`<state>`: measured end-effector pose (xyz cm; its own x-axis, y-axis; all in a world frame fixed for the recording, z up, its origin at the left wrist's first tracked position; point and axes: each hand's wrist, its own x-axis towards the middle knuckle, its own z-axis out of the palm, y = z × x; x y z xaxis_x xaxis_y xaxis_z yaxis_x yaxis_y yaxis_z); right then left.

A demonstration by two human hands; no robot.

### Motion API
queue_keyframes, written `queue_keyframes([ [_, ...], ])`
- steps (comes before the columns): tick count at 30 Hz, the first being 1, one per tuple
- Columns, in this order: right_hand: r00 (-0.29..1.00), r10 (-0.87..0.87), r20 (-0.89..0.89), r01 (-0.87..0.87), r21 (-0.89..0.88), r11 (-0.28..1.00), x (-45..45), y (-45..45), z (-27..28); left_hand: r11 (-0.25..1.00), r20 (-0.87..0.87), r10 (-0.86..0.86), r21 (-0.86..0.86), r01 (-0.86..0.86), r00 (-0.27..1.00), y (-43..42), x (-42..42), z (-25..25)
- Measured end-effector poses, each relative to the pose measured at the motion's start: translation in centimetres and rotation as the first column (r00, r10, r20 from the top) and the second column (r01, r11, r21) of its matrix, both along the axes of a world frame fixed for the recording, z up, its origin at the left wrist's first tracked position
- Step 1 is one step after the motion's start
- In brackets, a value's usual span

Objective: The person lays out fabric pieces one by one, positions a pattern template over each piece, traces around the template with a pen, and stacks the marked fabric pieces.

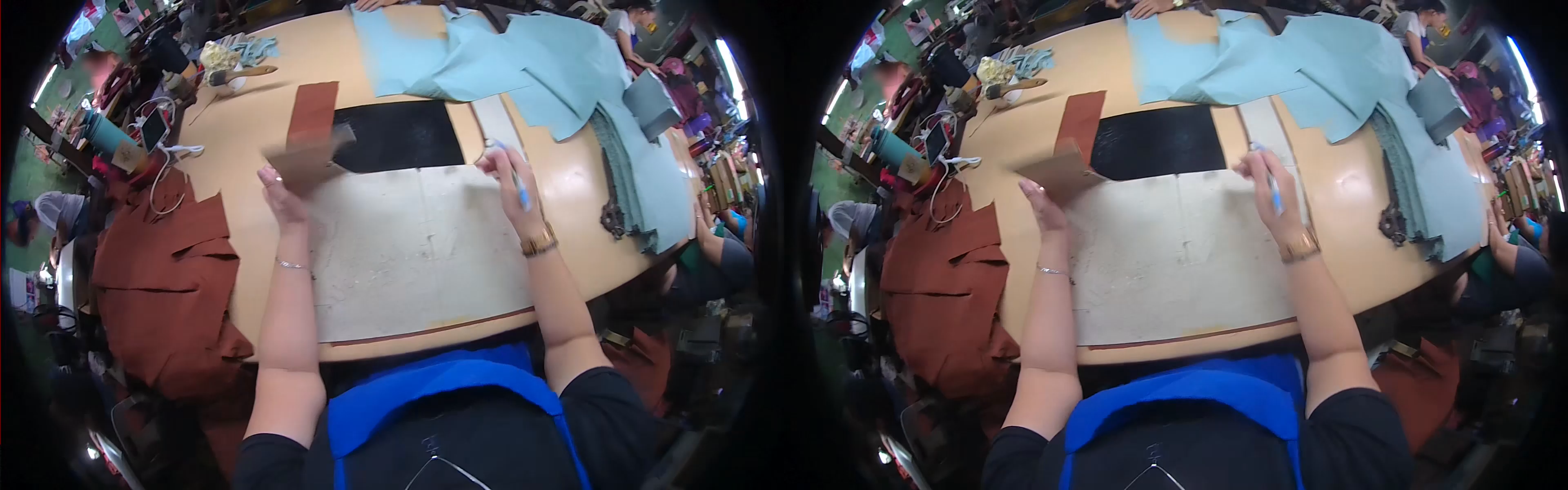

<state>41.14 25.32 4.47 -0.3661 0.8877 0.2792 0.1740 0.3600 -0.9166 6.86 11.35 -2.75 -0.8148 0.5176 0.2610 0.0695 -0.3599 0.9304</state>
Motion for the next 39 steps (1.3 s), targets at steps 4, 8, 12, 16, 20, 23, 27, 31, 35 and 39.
queue_keyframes([
  [4,0.924,-0.175,0.340,0.137,0.133,0.982,10.3,-2.9,-1.4,0.890,-0.367,0.062,-0.400,-0.218,0.928,-0.4,-0.4,0.7],
  [8,0.879,-0.177,0.443,0.121,0.151,0.981,12.9,-5.0,-1.3,0.796,-0.442,-0.123,-0.579,-0.178,0.889,-1.8,-0.3,1.9],
  [12,0.996,-0.076,0.049,0.086,-0.282,0.956,14.3,-2.3,-3.2,0.732,-0.498,-0.230,-0.655,-0.188,0.836,-5.1,2.4,3.7],
  [16,0.981,-0.091,-0.172,-0.046,-0.660,0.750,14.6,-2.3,1.7,0.576,-0.577,-0.256,-0.735,-0.358,0.776,-6.4,3.2,2.5],
  [20,0.980,0.185,0.070,-0.129,-0.484,0.865,15.5,-3.5,2.9,0.628,-0.584,-0.254,-0.706,-0.328,0.771,-6.0,3.7,2.5],
  [23,0.947,0.101,0.306,-0.058,-0.148,0.987,17.6,-4.7,4.1,0.492,-0.529,-0.208,-0.784,-0.380,0.823,-5.7,3.6,2.5],
  [27,0.976,-0.194,-0.100,0.196,0.014,0.981,21.0,-5.3,7.7,0.381,-0.549,-0.249,-0.813,-0.440,0.798,-5.6,3.8,2.3],
  [31,0.845,-0.413,-0.340,0.432,-0.021,0.902,27.9,-2.7,8.9,0.269,-0.629,-0.355,-0.778,-0.568,0.692,-5.7,4.8,2.9],
  [35,0.670,-0.653,-0.354,0.728,0.137,0.672,35.0,3.3,4.3,0.244,-0.621,-0.410,-0.780,-0.576,0.668,-6.2,5.1,3.7],
  [39,0.538,-0.737,-0.409,0.837,0.157,0.525,31.3,3.6,4.6,0.231,-0.618,-0.425,-0.781,-0.581,0.661,-6.6,5.0,3.4],
])
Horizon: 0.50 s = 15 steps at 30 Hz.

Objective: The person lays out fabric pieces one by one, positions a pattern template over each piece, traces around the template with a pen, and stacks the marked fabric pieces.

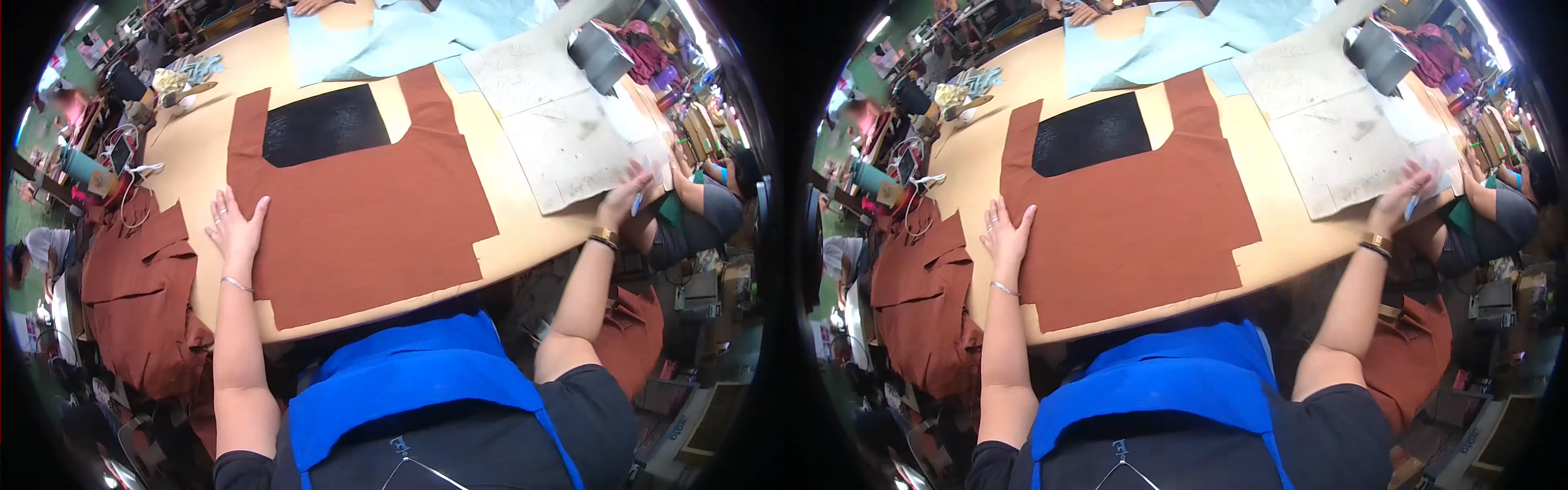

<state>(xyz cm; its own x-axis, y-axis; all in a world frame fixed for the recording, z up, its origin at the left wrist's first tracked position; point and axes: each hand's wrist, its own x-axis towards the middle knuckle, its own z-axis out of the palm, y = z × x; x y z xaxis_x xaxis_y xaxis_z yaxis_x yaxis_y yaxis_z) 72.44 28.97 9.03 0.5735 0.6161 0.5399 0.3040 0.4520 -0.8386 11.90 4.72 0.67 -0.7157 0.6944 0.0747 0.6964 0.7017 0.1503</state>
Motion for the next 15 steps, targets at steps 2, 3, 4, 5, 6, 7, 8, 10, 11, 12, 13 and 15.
queue_keyframes([
  [2,0.948,0.282,-0.148,-0.280,0.036,0.959,-5.3,1.2,-2.0,1.000,0.002,0.010,-0.016,-0.010,1.000,0.2,0.0,-0.1],
  [3,0.872,0.447,-0.201,-0.439,0.086,0.894,-8.3,2.1,-3.1,1.000,-0.003,0.011,-0.018,-0.011,1.000,0.2,-0.1,-0.1],
  [4,0.815,0.541,-0.210,-0.557,-0.024,0.830,-11.9,1.5,-3.1,1.000,-0.008,0.014,-0.018,-0.014,1.000,0.3,0.0,-0.1],
  [5,0.820,0.566,-0.079,-0.572,-0.137,0.809,-15.4,0.9,-3.0,0.999,-0.003,0.028,-0.028,-0.028,1.000,0.4,0.1,0.0],
  [6,0.738,0.654,-0.167,-0.674,-0.129,0.727,-18.0,1.5,-3.9,0.999,-0.005,0.024,-0.027,-0.024,1.000,0.4,0.0,-0.1],
  [7,0.702,0.692,-0.167,-0.712,-0.153,0.685,-20.4,1.7,-4.4,0.999,-0.008,0.022,-0.026,-0.023,1.000,0.4,-0.1,-0.2],
  [8,0.663,0.729,-0.169,-0.748,-0.177,0.639,-22.5,2.0,-5.0,0.999,-0.011,0.022,-0.024,-0.022,1.000,0.3,-0.2,-0.2],
  [10,0.566,0.806,-0.172,-0.822,-0.180,0.540,-25.4,3.6,-7.2,0.999,-0.006,0.023,-0.025,-0.023,1.000,0.3,-0.3,-0.2],
  [11,0.560,0.818,-0.130,-0.823,-0.202,0.531,-26.3,3.6,-7.3,0.999,-0.003,0.024,-0.024,-0.024,1.000,0.4,-0.2,-0.1],
  [12,0.551,0.830,-0.088,-0.822,-0.224,0.523,-27.0,3.7,-7.4,0.999,-0.002,0.024,-0.023,-0.025,1.000,0.5,-0.2,0.0],
  [13,0.556,0.828,-0.070,-0.820,-0.211,0.533,-27.5,4.0,-8.1,0.999,-0.001,0.026,-0.022,-0.026,1.000,0.4,-0.1,0.0],
  [15,0.597,0.802,0.007,-0.772,-0.269,0.576,-27.4,4.4,-9.4,0.999,0.001,0.029,-0.019,-0.029,1.000,0.5,-0.1,0.1],
])
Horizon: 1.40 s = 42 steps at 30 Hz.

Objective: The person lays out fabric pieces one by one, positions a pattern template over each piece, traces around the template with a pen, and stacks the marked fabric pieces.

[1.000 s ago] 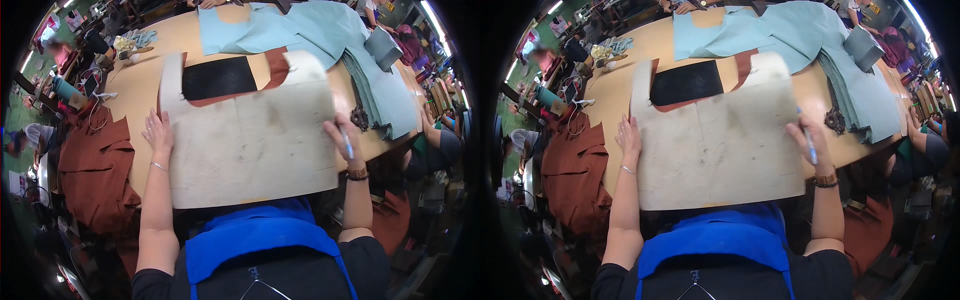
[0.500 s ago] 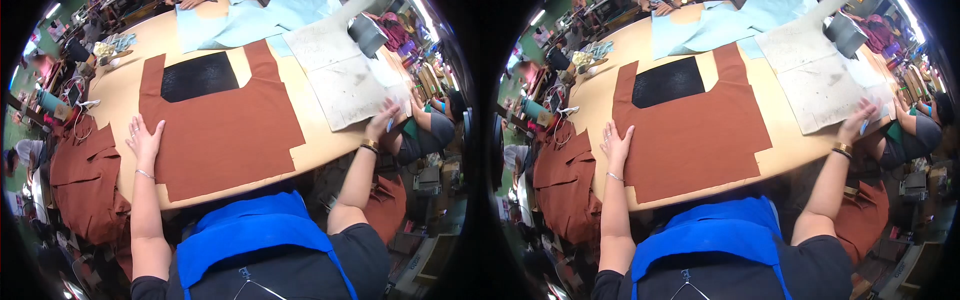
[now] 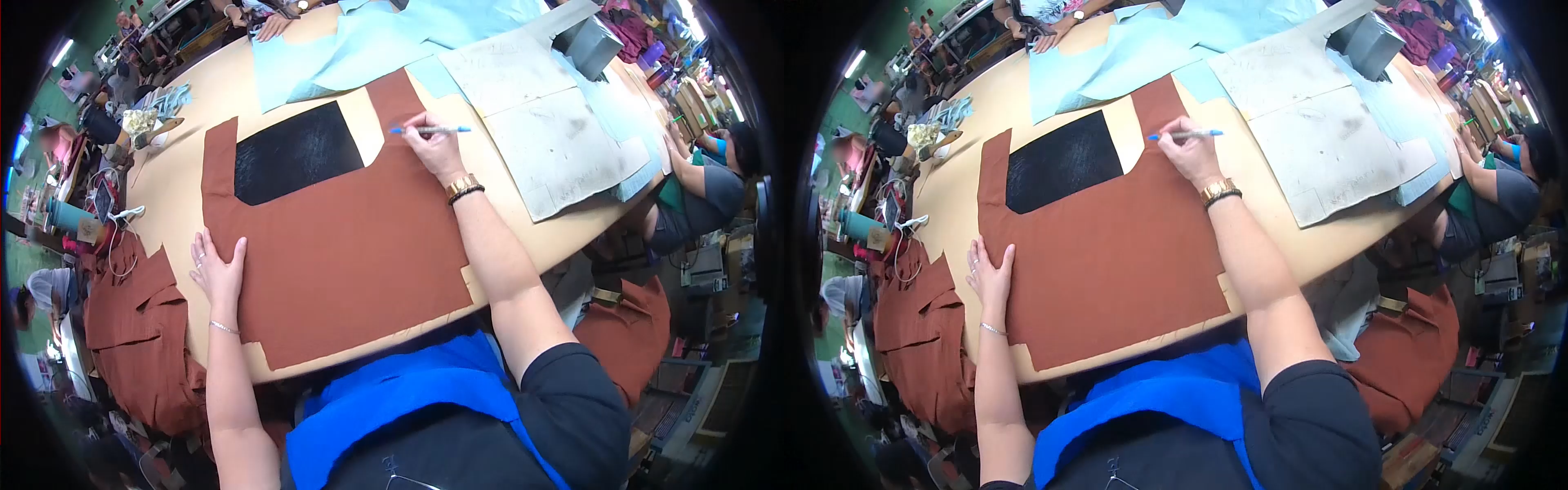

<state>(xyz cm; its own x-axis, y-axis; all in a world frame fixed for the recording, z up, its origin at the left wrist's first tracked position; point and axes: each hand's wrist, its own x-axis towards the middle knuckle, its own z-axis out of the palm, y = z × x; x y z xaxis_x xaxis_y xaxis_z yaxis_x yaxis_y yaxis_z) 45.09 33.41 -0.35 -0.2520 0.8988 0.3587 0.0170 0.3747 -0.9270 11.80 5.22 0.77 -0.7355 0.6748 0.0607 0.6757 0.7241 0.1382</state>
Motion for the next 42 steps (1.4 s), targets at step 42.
queue_keyframes([
  [42,0.982,-0.026,0.190,0.017,0.051,0.999,-0.1,0.0,-0.5,0.998,-0.008,-0.002,0.064,0.002,1.000,0.0,-0.3,-0.4],
])
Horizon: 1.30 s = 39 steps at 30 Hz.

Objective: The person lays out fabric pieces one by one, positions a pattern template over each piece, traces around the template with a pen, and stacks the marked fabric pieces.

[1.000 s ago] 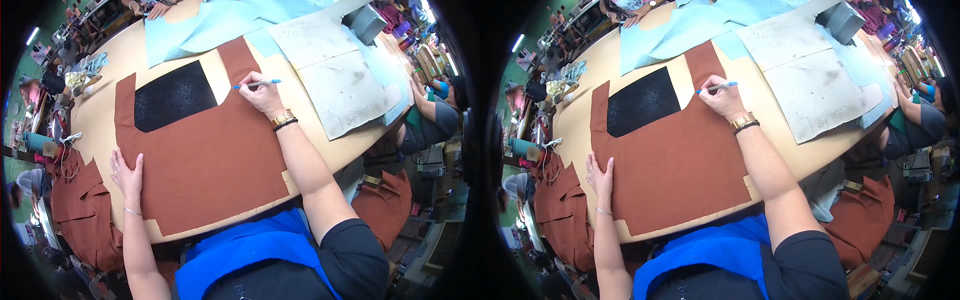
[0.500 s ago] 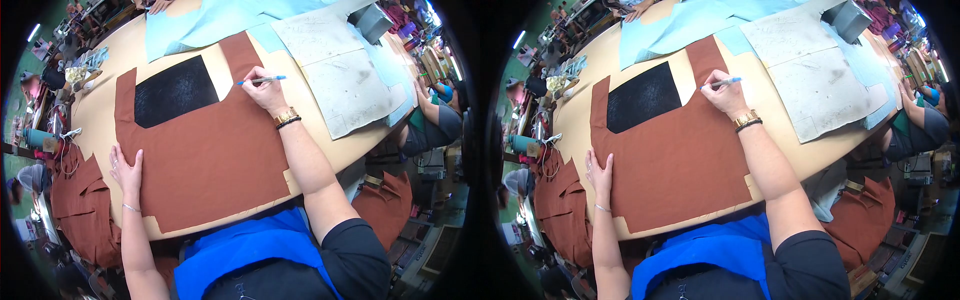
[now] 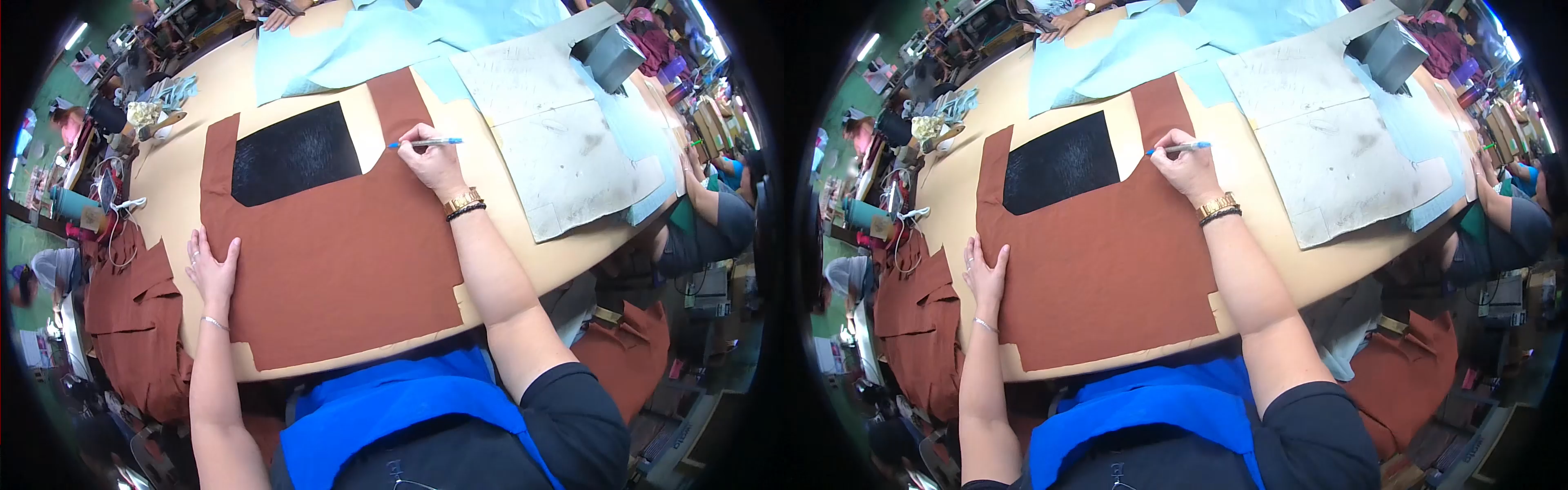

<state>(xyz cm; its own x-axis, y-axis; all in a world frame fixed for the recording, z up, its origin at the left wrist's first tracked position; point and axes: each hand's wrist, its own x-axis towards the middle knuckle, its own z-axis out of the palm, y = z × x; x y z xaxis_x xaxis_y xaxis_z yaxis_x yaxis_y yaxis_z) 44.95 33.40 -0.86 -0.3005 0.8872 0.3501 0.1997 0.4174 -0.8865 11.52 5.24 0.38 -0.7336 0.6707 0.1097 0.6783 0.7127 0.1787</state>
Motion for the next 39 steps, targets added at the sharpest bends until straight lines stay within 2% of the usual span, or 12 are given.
queue_keyframes([
  [10,1.000,0.024,-0.003,-0.024,-0.081,0.996,0.0,0.4,0.3,1.000,-0.024,0.007,0.016,-0.006,1.000,0.1,0.5,0.1],
  [13,0.947,0.060,-0.317,-0.123,-0.185,0.975,-0.3,0.9,0.2,1.000,-0.046,0.005,0.020,-0.004,0.999,0.0,0.4,-0.1],
  [20,0.958,0.014,-0.287,-0.044,-0.099,0.994,0.7,1.3,1.2,0.987,-0.148,-0.069,0.131,0.089,0.987,-0.3,0.2,-0.8],
  [24,0.954,0.005,-0.298,-0.029,-0.077,0.997,0.7,1.8,0.9,0.968,-0.207,-0.021,0.240,0.072,0.978,0.1,0.7,-1.2],
  [27,0.963,-0.006,-0.271,-0.001,-0.026,1.000,0.7,2.0,0.9,0.962,-0.072,0.064,0.270,-0.043,0.995,1.1,1.5,-0.7],
  [29,0.966,-0.017,-0.257,0.016,-0.007,1.000,0.6,2.0,0.8,0.960,0.012,-0.009,0.281,0.005,1.000,1.6,1.4,-0.6],
  [30,0.961,-0.021,-0.276,0.026,0.016,1.000,0.6,2.1,0.6,0.945,0.061,0.022,0.324,-0.040,0.998,1.8,1.9,-0.8],
  [31,0.954,-0.019,-0.298,0.033,0.040,0.999,0.7,2.3,0.3,0.925,0.107,0.054,0.368,-0.090,0.993,2.1,2.4,-0.8],
  [33,0.961,-0.058,-0.272,0.062,0.009,0.998,1.5,2.3,0.6,0.775,0.275,0.007,0.606,-0.178,0.961,2.1,3.4,-0.3],
  [35,0.974,-0.102,-0.204,0.106,0.007,0.994,2.1,2.5,0.6,0.623,0.303,-0.108,0.763,-0.173,0.947,1.5,1.9,-1.3],
  [37,0.970,-0.080,-0.229,0.071,-0.045,0.996,2.6,3.7,-0.7,0.495,0.385,-0.172,0.830,-0.258,0.907,-0.7,0.1,-0.5],
  [39,0.985,-0.038,-0.168,0.023,-0.087,0.996,2.9,3.3,-0.8,0.412,0.442,-0.182,0.845,-0.340,0.878,-4.4,-0.3,3.9],
])
